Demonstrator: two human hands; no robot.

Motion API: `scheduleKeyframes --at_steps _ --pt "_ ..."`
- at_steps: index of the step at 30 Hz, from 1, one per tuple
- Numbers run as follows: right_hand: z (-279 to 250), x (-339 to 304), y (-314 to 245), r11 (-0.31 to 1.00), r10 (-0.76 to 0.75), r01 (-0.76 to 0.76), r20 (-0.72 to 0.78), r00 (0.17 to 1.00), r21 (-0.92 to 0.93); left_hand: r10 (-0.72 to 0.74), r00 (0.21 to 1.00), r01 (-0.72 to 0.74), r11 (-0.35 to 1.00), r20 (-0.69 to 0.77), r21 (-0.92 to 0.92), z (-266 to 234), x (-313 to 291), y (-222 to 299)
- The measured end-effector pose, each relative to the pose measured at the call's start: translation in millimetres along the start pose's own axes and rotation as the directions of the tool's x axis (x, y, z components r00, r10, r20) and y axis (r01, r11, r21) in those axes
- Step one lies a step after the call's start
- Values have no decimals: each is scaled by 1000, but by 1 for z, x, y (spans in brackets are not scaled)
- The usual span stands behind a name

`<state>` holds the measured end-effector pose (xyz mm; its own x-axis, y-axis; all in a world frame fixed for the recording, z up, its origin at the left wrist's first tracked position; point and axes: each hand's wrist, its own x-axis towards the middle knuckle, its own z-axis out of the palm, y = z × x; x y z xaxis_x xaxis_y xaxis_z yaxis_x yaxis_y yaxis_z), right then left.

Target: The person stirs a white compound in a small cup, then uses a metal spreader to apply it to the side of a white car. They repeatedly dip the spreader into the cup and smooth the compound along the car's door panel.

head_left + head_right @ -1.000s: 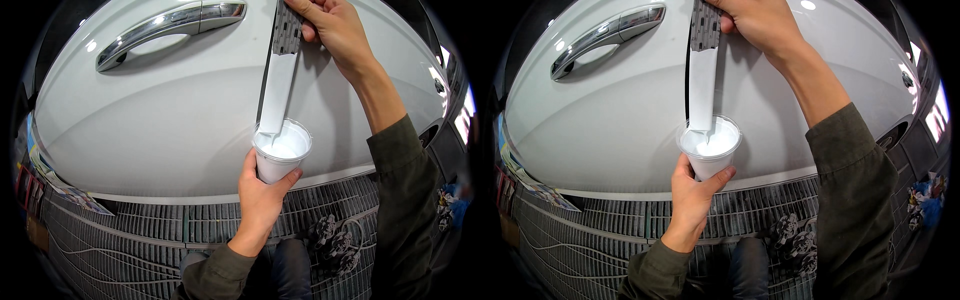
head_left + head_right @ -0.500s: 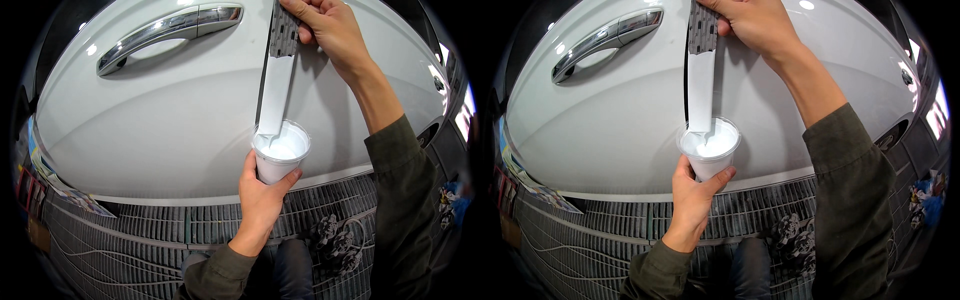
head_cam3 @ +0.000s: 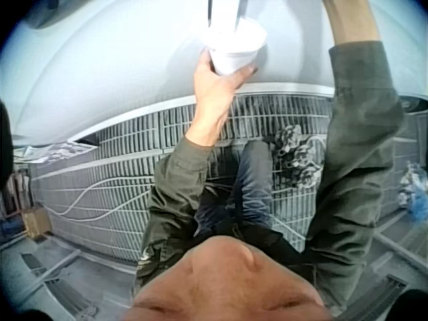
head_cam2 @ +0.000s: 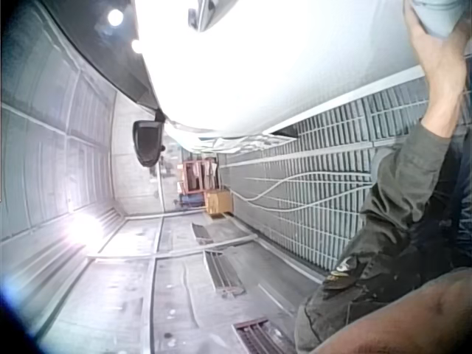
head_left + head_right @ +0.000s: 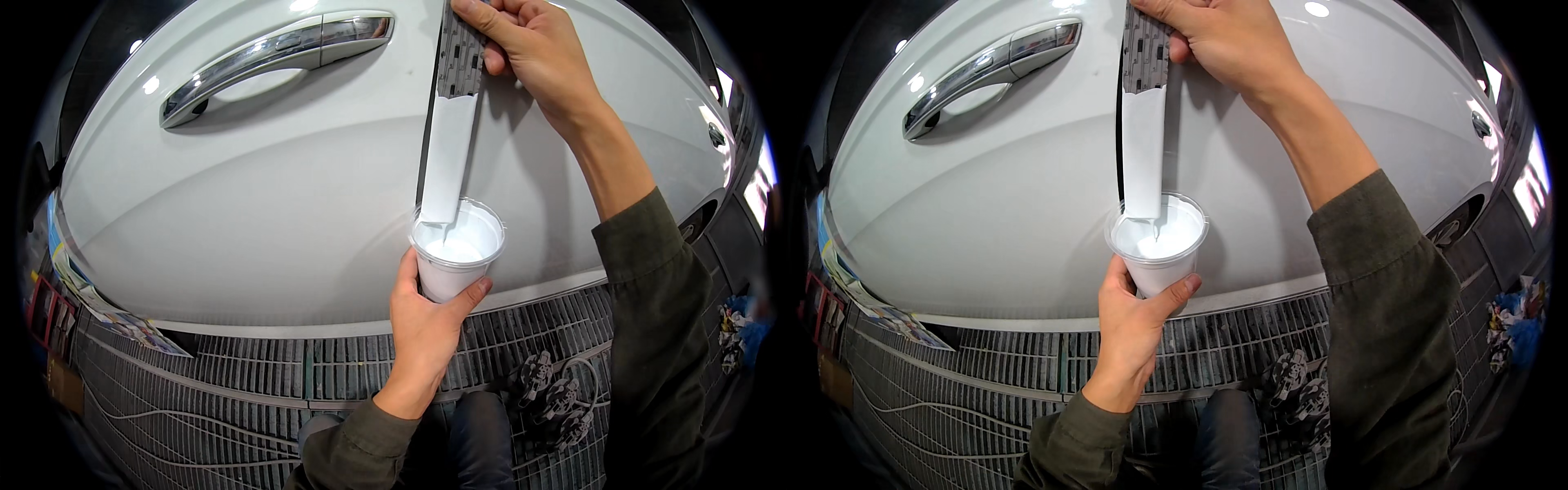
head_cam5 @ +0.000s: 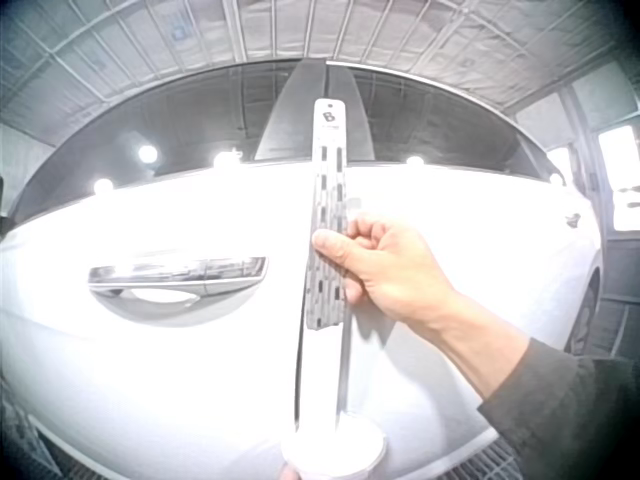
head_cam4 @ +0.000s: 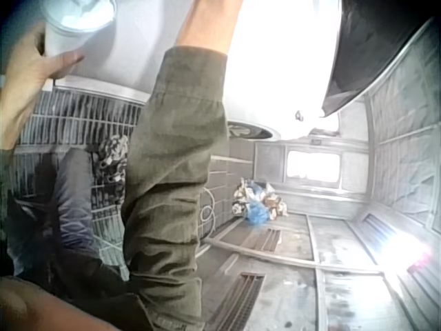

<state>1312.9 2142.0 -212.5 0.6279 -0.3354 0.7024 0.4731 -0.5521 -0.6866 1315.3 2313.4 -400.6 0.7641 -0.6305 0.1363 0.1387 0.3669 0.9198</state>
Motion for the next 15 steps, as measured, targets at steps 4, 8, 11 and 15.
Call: scheduleKeyframes --at_steps 4,8,11,15 --pt "0 0 0 1000 -1 1 -3 1000 -3 9 1000 -9 1000 11 1 0 1 1" --pt "0 1 -1 1000 -9 9 1 1000 -15 -1 1000 1 1000 4 18 1 0 2" --pt "1 -1 -3 1000 9 -9 -9 1000 -22 -5 1000 5 1000 2 25 0 0 2" --pt "1 -2 -1 1000 -13 13 5 1000 -18 -1 1000 1 1000 1 11 0 -2 1"
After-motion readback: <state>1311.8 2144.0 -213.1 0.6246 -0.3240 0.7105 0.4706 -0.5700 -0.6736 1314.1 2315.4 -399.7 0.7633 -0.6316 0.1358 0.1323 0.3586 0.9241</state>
